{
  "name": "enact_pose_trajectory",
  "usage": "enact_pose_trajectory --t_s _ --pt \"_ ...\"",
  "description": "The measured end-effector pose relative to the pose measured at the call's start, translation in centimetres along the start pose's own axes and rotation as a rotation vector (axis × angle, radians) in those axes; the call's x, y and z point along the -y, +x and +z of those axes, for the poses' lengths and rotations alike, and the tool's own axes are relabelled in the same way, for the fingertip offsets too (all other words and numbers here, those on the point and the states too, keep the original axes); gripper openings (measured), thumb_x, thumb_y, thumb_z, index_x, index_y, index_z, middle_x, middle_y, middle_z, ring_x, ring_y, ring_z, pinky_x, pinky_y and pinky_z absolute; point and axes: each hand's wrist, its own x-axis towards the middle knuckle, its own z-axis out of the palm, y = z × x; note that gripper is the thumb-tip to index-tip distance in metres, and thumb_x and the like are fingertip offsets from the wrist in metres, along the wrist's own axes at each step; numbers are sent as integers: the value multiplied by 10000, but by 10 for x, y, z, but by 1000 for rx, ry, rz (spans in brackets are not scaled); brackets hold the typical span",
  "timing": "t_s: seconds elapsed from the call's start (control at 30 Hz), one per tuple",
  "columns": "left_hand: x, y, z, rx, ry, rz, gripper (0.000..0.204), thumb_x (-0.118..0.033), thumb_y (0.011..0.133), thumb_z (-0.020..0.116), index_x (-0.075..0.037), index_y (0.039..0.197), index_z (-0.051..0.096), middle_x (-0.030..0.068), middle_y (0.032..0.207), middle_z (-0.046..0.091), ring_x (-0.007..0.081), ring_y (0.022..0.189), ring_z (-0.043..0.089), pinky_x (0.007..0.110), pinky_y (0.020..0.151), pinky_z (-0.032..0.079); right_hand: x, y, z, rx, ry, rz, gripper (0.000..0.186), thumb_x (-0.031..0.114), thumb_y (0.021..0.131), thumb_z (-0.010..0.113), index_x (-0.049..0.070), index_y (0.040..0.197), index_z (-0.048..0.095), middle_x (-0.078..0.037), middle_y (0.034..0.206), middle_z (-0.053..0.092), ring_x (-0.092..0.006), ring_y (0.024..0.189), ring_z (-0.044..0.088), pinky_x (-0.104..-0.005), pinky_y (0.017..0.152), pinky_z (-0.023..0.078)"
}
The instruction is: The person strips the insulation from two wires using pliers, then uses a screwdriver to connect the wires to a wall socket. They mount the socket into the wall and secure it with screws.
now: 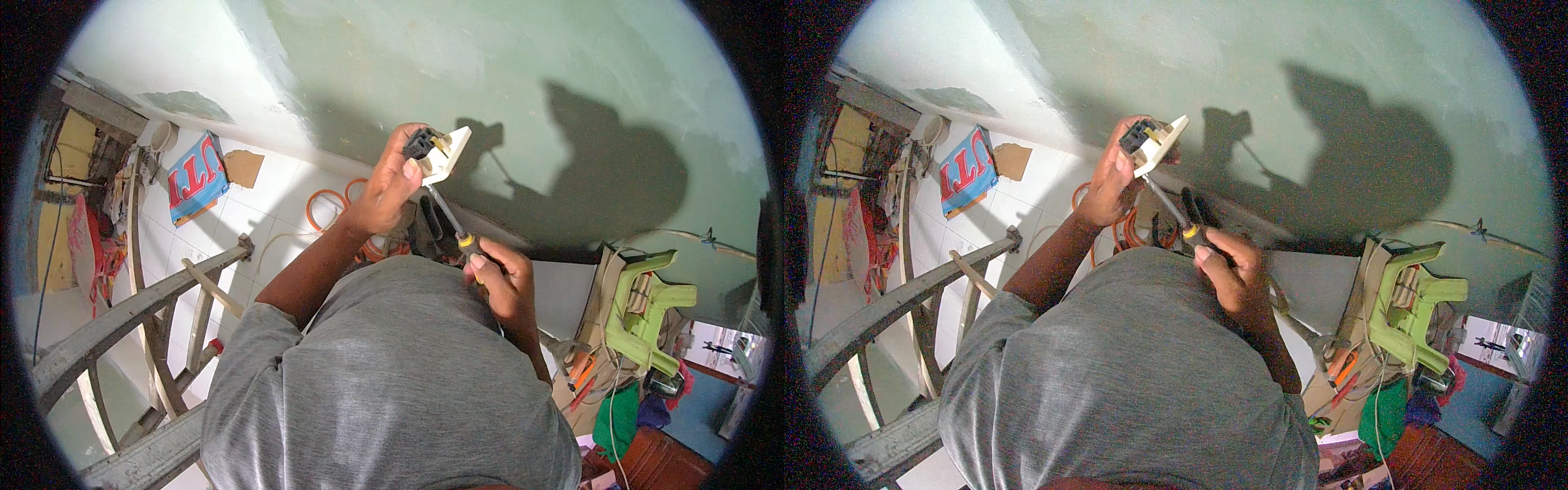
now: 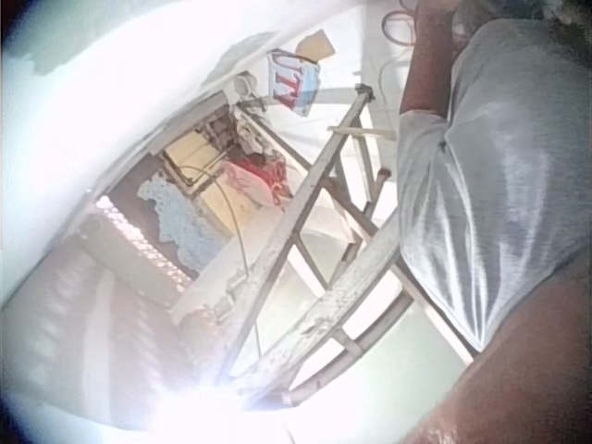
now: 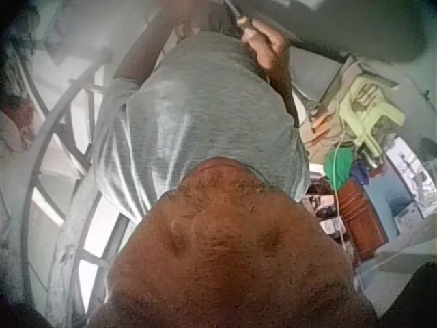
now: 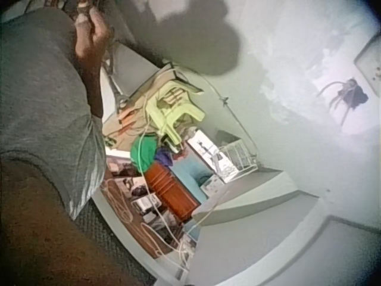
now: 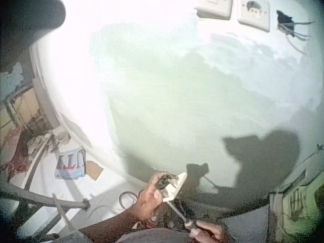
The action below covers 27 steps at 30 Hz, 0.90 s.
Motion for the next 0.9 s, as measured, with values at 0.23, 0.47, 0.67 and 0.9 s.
enact_pose_trajectory --t_s 0.23,0.47,0.67,0.9 --pt "4 1 4 -28 23 -57 860 -615 981 582 3 1509 299 169 1366 543 266 1250 590 429 1093 435 10 -3 6 -121 67 -32 339 193 911 688 21 1203 707 -58 890 664 -191 841 627 -316 802 475" --pt "-5 3 13 -10 -93 -40 586 -342 1073 463 7 1508 279 136 1341 523 206 1206 583 360 1074 419 -6 1 6 -186 -146 -348 334 252 956 632 4 1176 662 -54 909 663 -172 812 605 -319 768 482" --pt "5 11 13 -13 53 -51 872 -655 975 560 3 1490 308 150 1324 550 256 1224 593 424 1078 445 17 -8 4 -97 82 -76 293 218 984 609 4 1175 669 -25 909 633 -124 824 580 -282 741 460" --pt "-1 16 23 -10 65 -9 850 -645 988 539 13 1480 318 154 1325 550 248 1205 597 408 1075 434 10 -4 -1 -227 -227 -303 307 213 960 663 14 1192 694 -99 1010 695 -204 942 659 -350 895 505"
